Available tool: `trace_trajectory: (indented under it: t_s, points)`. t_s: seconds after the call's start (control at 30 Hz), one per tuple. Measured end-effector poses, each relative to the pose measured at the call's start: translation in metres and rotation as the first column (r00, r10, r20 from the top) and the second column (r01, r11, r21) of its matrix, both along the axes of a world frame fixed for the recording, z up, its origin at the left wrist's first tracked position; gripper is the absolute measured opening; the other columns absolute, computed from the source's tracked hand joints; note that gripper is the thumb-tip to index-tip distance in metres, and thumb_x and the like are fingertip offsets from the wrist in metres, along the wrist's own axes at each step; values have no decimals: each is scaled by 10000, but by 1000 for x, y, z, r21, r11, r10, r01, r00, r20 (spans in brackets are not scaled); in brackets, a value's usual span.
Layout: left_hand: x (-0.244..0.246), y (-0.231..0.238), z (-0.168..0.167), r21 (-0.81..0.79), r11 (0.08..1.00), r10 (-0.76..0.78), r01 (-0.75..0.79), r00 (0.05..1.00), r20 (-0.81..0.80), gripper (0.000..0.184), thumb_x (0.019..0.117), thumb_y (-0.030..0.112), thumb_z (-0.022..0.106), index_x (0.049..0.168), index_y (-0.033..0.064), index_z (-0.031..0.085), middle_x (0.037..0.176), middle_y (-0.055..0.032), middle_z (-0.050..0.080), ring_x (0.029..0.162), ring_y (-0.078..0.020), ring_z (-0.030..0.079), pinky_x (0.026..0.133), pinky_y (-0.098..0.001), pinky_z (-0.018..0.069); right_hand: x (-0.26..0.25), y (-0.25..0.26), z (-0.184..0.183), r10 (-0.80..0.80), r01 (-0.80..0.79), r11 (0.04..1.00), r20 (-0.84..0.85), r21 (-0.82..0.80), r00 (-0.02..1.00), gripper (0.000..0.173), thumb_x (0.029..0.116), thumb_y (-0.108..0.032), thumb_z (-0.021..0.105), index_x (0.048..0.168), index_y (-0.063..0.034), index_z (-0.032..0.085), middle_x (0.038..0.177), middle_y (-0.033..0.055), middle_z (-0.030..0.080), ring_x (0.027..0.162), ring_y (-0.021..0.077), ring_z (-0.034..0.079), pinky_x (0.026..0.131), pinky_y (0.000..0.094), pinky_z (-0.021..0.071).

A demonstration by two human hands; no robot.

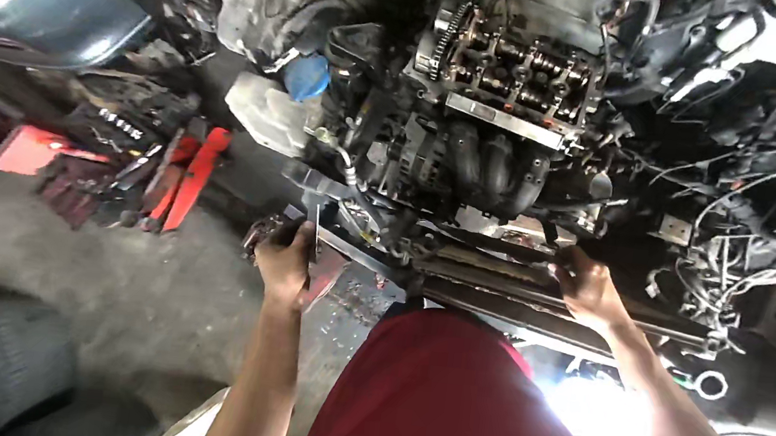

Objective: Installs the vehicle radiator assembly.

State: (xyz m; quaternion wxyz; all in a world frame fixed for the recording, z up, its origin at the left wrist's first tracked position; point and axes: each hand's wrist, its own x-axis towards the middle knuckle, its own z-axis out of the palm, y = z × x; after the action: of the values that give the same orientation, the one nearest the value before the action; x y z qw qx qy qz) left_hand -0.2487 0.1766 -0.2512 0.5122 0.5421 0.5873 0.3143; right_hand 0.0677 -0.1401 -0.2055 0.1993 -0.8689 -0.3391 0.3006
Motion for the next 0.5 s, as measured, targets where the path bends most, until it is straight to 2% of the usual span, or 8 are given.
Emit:
trace_trajectory:
  t_s: [0.1,0.17,0.23,0.33,0.5]
  points:
    - [-7,-8,-11,-4,999,-38,38,999,-26,198,974,123,696,1116,-15,698,849,-29,717,642,-55,653,607,-243,583,17,10,-5,-33,33,998,4,-55,999,223,1042,-134,577,1215,4,603,977,209,694,898,368,703,833,603,556]
    - [-15,-13,-17,-1,998,-58,59,997,-43,207,978,118,686,1125,-28,690,858,-29,717,631,-51,648,589,-238,579,28,15,-8,-54,53,997,-3,-63,999,229,1053,-146,568,1229,1,581,987,203,689,878,358,706,805,595,571]
    - [-22,-19,-20,-28,998,-54,52,997,-58,224,982,113,678,1150,-36,677,867,-30,714,627,-48,643,585,-236,576,37,17,-13,-87,87,995,-11,-54,996,255,1052,-141,571,1250,20,568,1045,231,686,971,374,694,876,603,539]
    - [-32,-25,-20,-56,998,-1,-4,996,-84,230,978,109,684,1154,-38,671,855,-25,706,605,-44,631,570,-229,569,42,16,-24,-98,96,994,-35,-48,995,311,1055,-158,573,1301,30,539,1089,252,675,1027,379,682,924,596,523]
    - [-46,-32,-23,-75,995,52,-61,992,-116,219,981,88,671,1155,-44,663,823,-14,697,572,-26,619,532,-208,556,49,17,-27,-56,37,983,-106,-179,993,427,1078,-206,529,1422,36,450,1159,290,648,1109,403,652,995,579,487]
